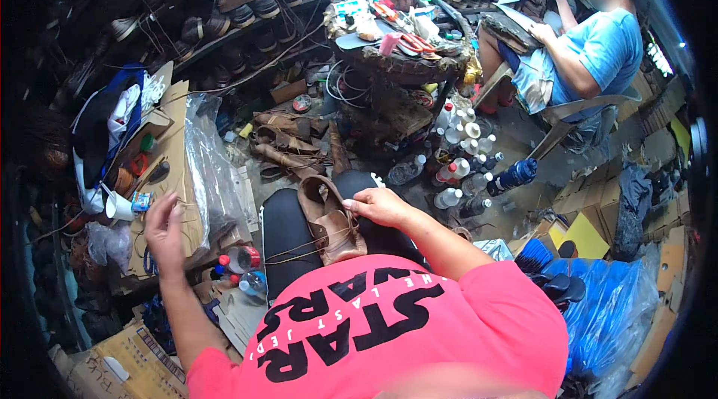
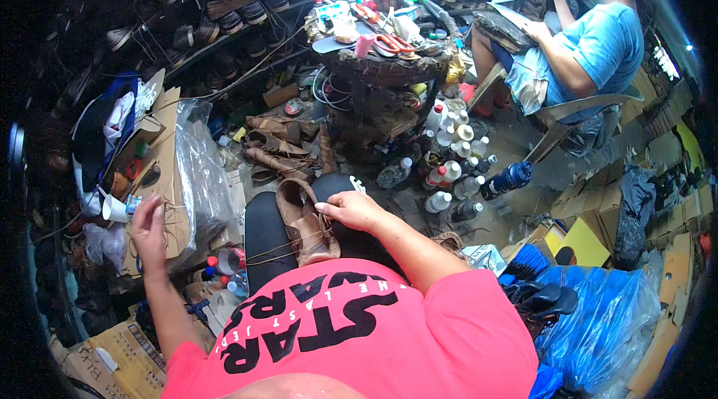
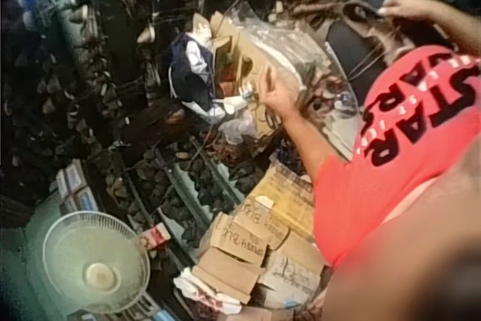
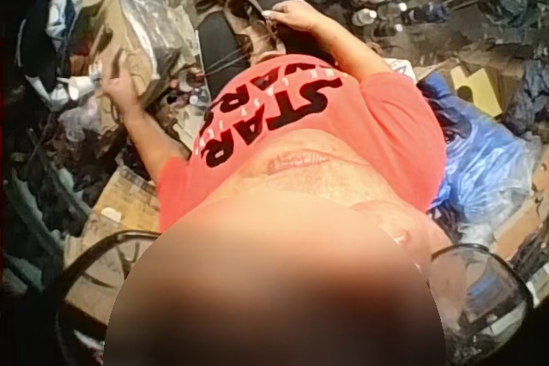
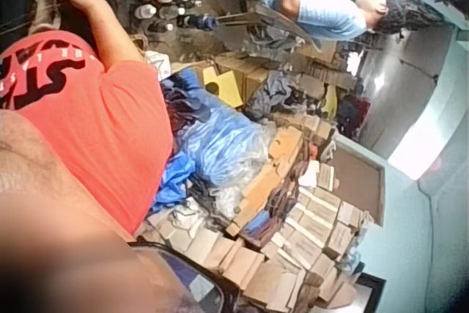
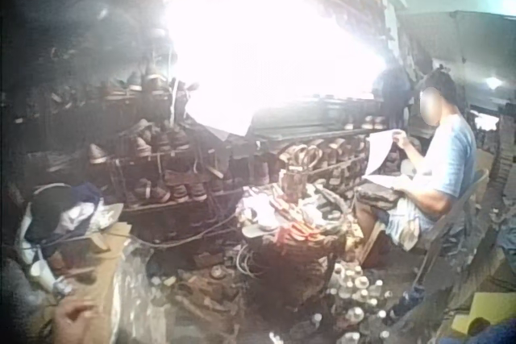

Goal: Stitching and assembling leather components for a shoe.

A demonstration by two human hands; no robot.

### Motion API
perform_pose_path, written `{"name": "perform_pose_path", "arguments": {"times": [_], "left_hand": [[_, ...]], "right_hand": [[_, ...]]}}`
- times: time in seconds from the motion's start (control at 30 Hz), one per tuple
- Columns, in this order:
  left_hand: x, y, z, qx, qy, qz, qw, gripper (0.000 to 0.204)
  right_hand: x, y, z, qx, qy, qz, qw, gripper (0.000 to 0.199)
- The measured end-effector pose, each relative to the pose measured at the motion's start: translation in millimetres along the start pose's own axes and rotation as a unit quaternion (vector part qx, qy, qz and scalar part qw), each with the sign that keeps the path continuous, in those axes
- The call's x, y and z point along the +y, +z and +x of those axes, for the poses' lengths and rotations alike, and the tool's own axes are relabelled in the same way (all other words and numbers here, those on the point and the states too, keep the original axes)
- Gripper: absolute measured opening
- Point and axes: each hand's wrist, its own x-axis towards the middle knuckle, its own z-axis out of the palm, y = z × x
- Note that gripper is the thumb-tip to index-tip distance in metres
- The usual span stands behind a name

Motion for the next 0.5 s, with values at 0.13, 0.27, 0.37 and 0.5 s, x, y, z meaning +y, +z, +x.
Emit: {"name": "perform_pose_path", "arguments": {"times": [0.13, 0.27, 0.37, 0.5], "left_hand": [[-114, -104, -40, 0.075, -0.101, 0.339, 0.932, 0.028], [-179, -147, -93, 0.068, -0.189, 0.441, 0.875, 0.048], [-185, -138, -105, 0.073, -0.202, 0.4, 0.891, 0.06], [-150, -122, -93, 0.064, -0.311, 0.504, 0.803, 0.059]], "right_hand": [[2, -3, 6, -0.004, -0.009, -0.013, 1.0, 0.054], [-1, -3, 10, -0.001, -0.016, -0.007, 1.0, 0.052], [-3, -4, 12, -0.01, -0.009, -0.003, 1.0, 0.053], [0, -4, 12, -0.026, 0.005, 0.015, 1.0, 0.054]]}}
